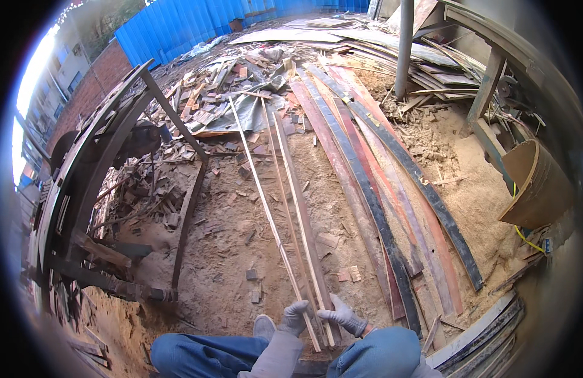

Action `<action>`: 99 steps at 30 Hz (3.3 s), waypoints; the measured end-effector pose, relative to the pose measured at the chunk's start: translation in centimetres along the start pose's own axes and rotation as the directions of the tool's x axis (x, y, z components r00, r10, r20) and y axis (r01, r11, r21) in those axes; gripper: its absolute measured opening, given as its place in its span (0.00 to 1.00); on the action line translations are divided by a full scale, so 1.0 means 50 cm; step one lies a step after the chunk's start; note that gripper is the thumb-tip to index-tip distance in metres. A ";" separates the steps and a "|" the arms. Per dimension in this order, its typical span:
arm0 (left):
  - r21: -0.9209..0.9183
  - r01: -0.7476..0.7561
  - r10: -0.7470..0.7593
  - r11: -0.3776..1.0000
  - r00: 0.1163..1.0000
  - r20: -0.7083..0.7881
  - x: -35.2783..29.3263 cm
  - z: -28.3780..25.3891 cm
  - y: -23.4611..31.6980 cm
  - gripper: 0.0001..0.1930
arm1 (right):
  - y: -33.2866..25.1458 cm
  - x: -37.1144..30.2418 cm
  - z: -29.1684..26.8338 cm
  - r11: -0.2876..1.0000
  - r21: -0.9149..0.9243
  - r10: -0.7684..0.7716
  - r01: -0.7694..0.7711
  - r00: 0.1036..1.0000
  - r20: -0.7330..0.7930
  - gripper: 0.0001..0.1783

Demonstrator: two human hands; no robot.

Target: The person selects wooden planks from a pile, places them on a table saw, and cuts them into smaller pieces. The person then stacks the cut pieces on the table and continues cutting additional planks.

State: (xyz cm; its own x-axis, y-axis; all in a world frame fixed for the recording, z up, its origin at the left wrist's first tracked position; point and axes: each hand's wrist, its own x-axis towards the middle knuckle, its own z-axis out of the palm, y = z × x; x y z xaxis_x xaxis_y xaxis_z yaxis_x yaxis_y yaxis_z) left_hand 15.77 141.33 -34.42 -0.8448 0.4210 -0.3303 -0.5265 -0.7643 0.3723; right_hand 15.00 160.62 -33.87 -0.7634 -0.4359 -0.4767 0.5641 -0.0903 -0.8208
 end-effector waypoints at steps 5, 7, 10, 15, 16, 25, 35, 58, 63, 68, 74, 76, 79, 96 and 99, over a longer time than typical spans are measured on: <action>0.209 0.023 0.039 0.978 0.957 -0.288 -0.007 -0.034 0.008 0.34 | 0.075 -0.007 0.100 0.970 -0.242 -0.004 -0.025 0.993 -0.118 0.81; 0.206 0.051 0.017 0.977 0.949 -0.314 -0.008 -0.032 0.017 0.31 | 0.085 -0.024 0.115 0.965 -0.260 -0.073 0.027 0.983 -0.166 0.82; 0.344 -0.053 0.153 0.938 0.950 -0.271 -0.009 0.002 0.022 0.31 | 0.076 -0.055 0.117 0.895 -0.445 -0.131 0.022 0.968 -0.215 0.80; 0.586 -0.145 0.435 0.797 0.811 -0.391 -0.039 0.080 -0.017 0.30 | 0.051 -0.100 0.106 0.866 -0.491 -0.213 0.092 0.957 -0.198 0.73; 0.665 -0.068 0.476 0.744 0.752 -0.456 -0.046 0.090 -0.024 0.29 | 0.049 -0.108 0.106 0.880 -0.456 -0.235 0.133 0.956 -0.173 0.72; 0.909 -0.097 0.652 0.405 0.728 -0.213 0.050 0.130 0.001 0.41 | -0.036 -0.065 0.054 0.797 -0.604 -0.207 0.005 0.942 -0.265 0.76; 0.849 0.191 0.404 0.492 0.814 -0.417 0.149 0.031 -0.005 0.26 | 0.003 -0.032 0.027 0.775 -0.629 -0.140 -0.054 0.957 -0.254 0.83; 0.753 -0.128 -0.072 0.646 0.971 0.227 0.265 0.429 -0.256 0.41 | -0.231 -0.408 -0.240 0.641 -0.702 -0.462 -0.310 0.576 -0.675 0.63; 0.754 -0.174 -0.183 0.633 0.913 0.364 0.403 0.542 -0.312 0.52 | -0.388 -0.439 -0.559 0.622 -0.659 -0.438 -0.423 0.510 -0.740 0.50; 0.810 0.003 -0.161 0.587 0.980 0.113 0.277 0.332 -0.215 0.43 | -0.458 -0.456 -0.867 0.714 -0.530 -0.278 -0.457 0.510 -0.814 0.42; 0.703 0.256 0.190 0.664 0.851 -0.490 0.119 0.044 -0.053 0.37 | -0.295 -0.339 -0.903 0.121 -0.730 -0.624 -0.672 0.521 -0.583 0.29; 0.681 0.192 0.199 0.707 0.870 -0.451 0.109 0.014 -0.039 0.36 | -0.213 -0.287 -0.888 -0.160 -0.679 -0.415 -0.716 0.673 -0.612 0.30; 0.656 0.173 0.194 0.735 0.873 -0.447 0.103 0.005 -0.034 0.37 | -0.119 -0.230 -0.929 -0.165 -0.514 -0.439 -0.842 0.529 -0.726 0.47; 0.735 0.160 0.085 0.658 0.955 -0.285 0.139 0.077 -0.196 0.43 | -0.068 -0.293 -0.553 0.585 -0.789 -0.577 -0.187 0.588 -0.567 0.23; 0.733 0.013 0.171 0.681 0.970 -0.176 0.158 0.148 -0.243 0.49 | -0.032 -0.259 -0.354 0.784 -0.616 -0.440 -0.080 0.628 -0.642 0.28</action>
State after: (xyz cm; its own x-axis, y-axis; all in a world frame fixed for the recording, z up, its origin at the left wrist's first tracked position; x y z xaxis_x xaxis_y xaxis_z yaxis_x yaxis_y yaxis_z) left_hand 14.79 157.55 -35.14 -0.8922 0.1919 -0.4089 -0.4392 -0.1570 0.8846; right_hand 18.41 182.26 -31.94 -0.9298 0.3402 -0.1406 0.3095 0.5157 -0.7989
